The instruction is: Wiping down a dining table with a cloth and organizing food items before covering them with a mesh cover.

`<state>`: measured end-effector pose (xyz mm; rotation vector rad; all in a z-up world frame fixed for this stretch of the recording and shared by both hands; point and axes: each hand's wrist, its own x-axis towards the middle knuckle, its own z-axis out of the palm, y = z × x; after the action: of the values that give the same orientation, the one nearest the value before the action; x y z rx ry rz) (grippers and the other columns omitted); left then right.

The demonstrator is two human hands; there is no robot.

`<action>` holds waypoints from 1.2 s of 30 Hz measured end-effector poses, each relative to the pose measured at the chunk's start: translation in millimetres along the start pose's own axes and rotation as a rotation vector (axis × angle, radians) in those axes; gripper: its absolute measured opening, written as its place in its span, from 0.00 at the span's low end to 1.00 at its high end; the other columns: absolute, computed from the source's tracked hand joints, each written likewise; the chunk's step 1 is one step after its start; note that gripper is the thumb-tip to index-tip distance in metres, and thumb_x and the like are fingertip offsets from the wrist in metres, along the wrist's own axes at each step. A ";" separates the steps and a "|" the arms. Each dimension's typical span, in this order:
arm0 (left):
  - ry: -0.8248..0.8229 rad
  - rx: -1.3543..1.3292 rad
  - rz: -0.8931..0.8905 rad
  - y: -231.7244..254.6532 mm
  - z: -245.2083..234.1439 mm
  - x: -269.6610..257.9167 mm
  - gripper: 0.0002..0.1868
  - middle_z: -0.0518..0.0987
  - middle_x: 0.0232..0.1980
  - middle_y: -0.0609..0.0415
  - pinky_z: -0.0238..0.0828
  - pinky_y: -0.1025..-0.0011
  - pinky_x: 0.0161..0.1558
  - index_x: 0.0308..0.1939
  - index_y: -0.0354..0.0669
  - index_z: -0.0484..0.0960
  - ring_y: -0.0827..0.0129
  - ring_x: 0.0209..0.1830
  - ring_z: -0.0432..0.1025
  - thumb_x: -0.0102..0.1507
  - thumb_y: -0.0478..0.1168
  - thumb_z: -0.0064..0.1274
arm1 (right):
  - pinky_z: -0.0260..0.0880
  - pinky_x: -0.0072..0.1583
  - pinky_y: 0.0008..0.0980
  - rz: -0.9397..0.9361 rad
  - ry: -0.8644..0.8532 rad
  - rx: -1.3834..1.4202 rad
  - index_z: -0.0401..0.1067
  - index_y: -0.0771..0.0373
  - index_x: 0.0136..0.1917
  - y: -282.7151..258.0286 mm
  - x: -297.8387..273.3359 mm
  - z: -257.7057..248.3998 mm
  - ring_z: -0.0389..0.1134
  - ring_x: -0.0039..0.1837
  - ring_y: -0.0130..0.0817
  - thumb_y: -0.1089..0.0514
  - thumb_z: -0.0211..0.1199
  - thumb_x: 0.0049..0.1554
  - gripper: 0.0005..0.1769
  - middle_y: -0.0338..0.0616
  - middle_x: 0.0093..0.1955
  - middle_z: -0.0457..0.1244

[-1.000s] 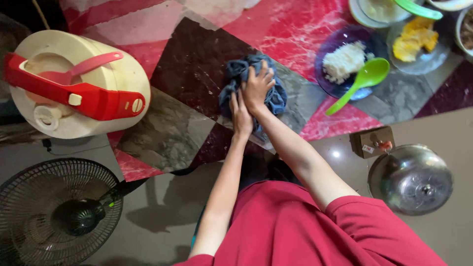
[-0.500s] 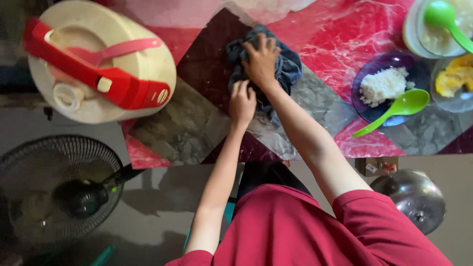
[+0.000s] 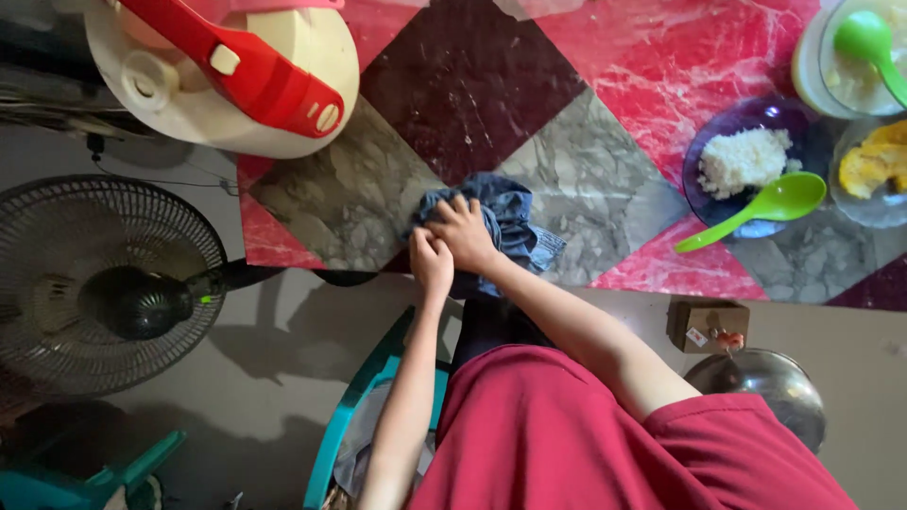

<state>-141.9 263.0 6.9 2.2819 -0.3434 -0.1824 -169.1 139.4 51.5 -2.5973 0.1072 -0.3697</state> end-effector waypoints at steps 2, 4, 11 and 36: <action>-0.010 0.001 -0.012 -9.5 4.4 -31.9 0.05 0.75 0.41 0.35 0.67 0.49 0.50 0.38 0.34 0.71 0.39 0.45 0.70 0.63 0.35 0.44 | 0.55 0.58 0.52 0.002 -0.036 0.000 0.77 0.49 0.42 -8.3 -26.5 -3.3 0.57 0.60 0.46 0.46 0.62 0.53 0.09 0.40 0.52 0.59; -0.040 -0.042 -0.067 -18.4 8.8 -58.5 0.05 0.73 0.41 0.33 0.66 0.50 0.51 0.39 0.33 0.69 0.39 0.45 0.69 0.61 0.33 0.43 | 0.55 0.56 0.51 -0.015 -0.052 -0.001 0.78 0.49 0.41 -15.6 -50.6 -7.5 0.57 0.58 0.46 0.45 0.62 0.50 0.10 0.41 0.50 0.59; -0.091 -0.065 -0.190 -23.2 18.9 -116.9 0.06 0.74 0.39 0.37 0.66 0.51 0.47 0.38 0.33 0.71 0.44 0.42 0.70 0.61 0.35 0.45 | 0.56 0.56 0.50 0.023 -0.264 0.020 0.79 0.47 0.41 -16.6 -106.5 -14.3 0.57 0.59 0.45 0.46 0.63 0.49 0.09 0.39 0.50 0.59; -0.619 0.287 0.567 145.0 147.0 16.3 0.59 0.45 0.78 0.23 0.33 0.47 0.75 0.76 0.27 0.43 0.32 0.78 0.38 0.54 0.55 0.60 | 0.37 0.75 0.67 0.617 0.353 -0.288 0.61 0.54 0.77 159.3 -27.0 -105.8 0.42 0.82 0.57 0.46 0.72 0.49 0.45 0.57 0.81 0.47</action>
<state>-188.7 61.5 16.5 2.2504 -1.3877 -0.5716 -225.6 -45.3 53.6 -2.5695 1.1214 -0.6035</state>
